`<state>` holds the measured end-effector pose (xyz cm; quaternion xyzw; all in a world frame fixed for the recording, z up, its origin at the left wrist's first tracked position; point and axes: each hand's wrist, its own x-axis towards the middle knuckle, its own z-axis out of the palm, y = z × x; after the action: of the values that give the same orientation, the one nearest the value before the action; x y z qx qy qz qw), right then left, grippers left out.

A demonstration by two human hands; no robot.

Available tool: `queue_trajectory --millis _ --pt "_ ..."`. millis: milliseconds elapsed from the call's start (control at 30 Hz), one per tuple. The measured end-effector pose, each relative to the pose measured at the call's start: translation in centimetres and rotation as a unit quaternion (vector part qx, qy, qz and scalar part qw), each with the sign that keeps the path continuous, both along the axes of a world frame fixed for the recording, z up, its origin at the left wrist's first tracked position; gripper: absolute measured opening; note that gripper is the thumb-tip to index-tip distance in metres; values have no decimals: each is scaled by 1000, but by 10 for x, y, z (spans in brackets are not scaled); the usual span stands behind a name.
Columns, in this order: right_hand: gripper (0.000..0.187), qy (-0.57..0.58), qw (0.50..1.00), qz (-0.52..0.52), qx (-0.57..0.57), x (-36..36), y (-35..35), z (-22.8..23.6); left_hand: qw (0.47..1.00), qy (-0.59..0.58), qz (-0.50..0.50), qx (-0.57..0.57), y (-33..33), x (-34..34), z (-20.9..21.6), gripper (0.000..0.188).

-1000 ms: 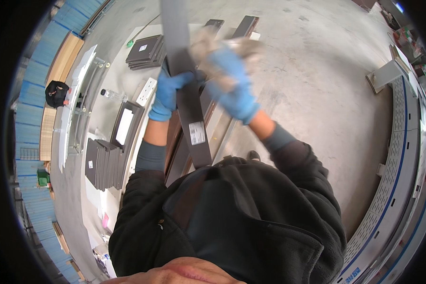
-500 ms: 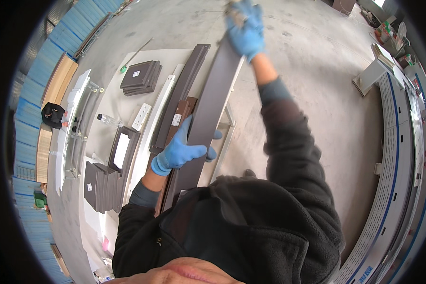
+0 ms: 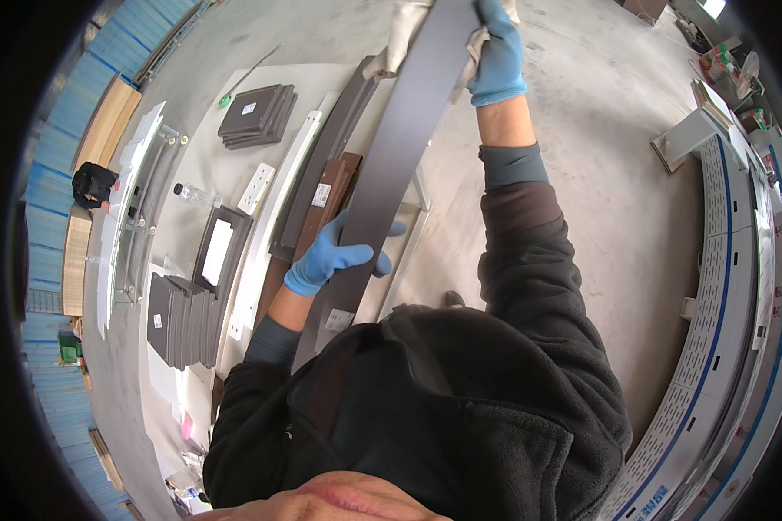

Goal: The person wipes several wooden parts with a cloth, handling them one at a time. They pick up each piece, wipe both sides, and place it on a nearby table or back on the shelf.

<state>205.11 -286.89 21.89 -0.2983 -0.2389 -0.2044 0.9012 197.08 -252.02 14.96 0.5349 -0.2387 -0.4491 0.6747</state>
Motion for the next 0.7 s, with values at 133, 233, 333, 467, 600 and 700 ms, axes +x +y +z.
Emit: queue_trajectory --millis 133,233,333,467,600,700 --pt "45 41 998 38 6 -20 32 24 1000 -8 0 -26 10 7 -6 69" --pt "45 43 999 -25 -7 -13 23 29 1000 3 -12 -27 22 11 -3 66" --pt "43 30 993 -118 8 12 -2 31 1000 -23 3 -2 28 9 -1 62" --pt "39 -78 982 -173 5 24 -45 27 999 -23 13 19 32 -1 4 59" --pt "41 -224 957 17 -181 11 -62 4 1000 -8 30 1 36 -7 14 59" --pt "48 67 967 -227 -89 4 -10 -32 998 -28 49 -15 31 0 18 59"
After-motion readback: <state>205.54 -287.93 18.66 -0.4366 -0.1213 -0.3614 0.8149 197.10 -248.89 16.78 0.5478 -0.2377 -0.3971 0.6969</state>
